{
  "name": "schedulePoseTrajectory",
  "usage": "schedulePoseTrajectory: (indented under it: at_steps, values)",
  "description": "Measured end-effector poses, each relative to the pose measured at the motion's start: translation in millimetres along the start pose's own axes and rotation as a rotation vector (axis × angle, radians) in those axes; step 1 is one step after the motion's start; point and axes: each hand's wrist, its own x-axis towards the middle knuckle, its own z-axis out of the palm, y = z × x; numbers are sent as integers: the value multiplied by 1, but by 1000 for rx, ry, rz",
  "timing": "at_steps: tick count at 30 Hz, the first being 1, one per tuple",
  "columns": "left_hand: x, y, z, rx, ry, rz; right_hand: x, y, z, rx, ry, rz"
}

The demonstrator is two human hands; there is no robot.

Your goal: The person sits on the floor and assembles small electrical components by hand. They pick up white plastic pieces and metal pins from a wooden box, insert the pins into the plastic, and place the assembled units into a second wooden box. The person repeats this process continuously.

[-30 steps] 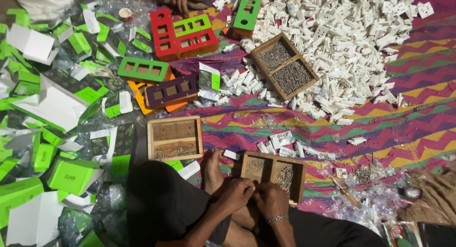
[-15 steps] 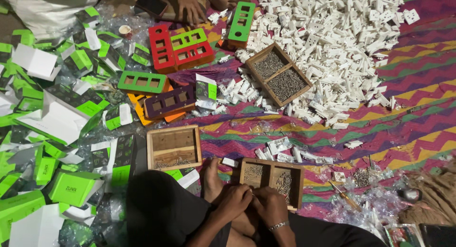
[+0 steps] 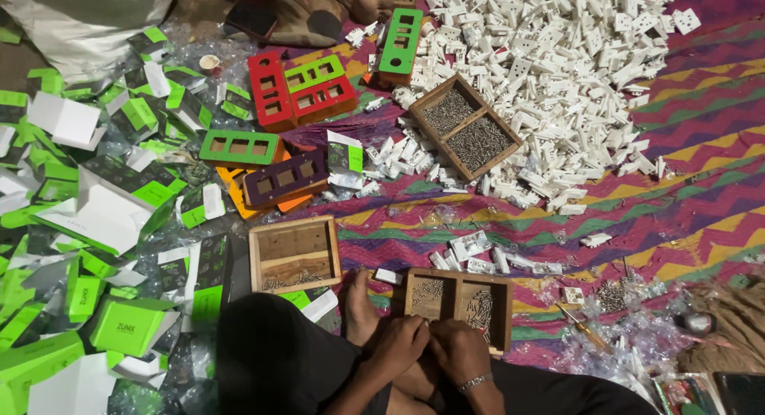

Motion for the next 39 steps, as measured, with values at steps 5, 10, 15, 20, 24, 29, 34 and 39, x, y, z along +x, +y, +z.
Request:
schedulePoseTrajectory:
  at_steps: [5,10,15,20,24,29,34,39]
  values:
    - [3,6,-2,-11,7,-61,-1,-1,3,44,29,92]
    - [8,21,-17,-87,-39,-173,-3,18,13,141,32,111]
    - [10,26,-19,-152,-140,-240,-4,33,19,155,-56,317]
    - [15,13,-8,-356,-101,-158,-4,34,19,188,37,285]
    - [15,8,-7,-399,-131,-179,-3,28,13,182,58,300]
    - [14,14,-8,-333,-79,-90,1,15,2,204,60,268]
    - [3,23,-19,-85,-48,-37,-6,1,-1,18,39,97]
    - [1,28,-29,-104,-93,1,-10,-5,-10,111,17,59]
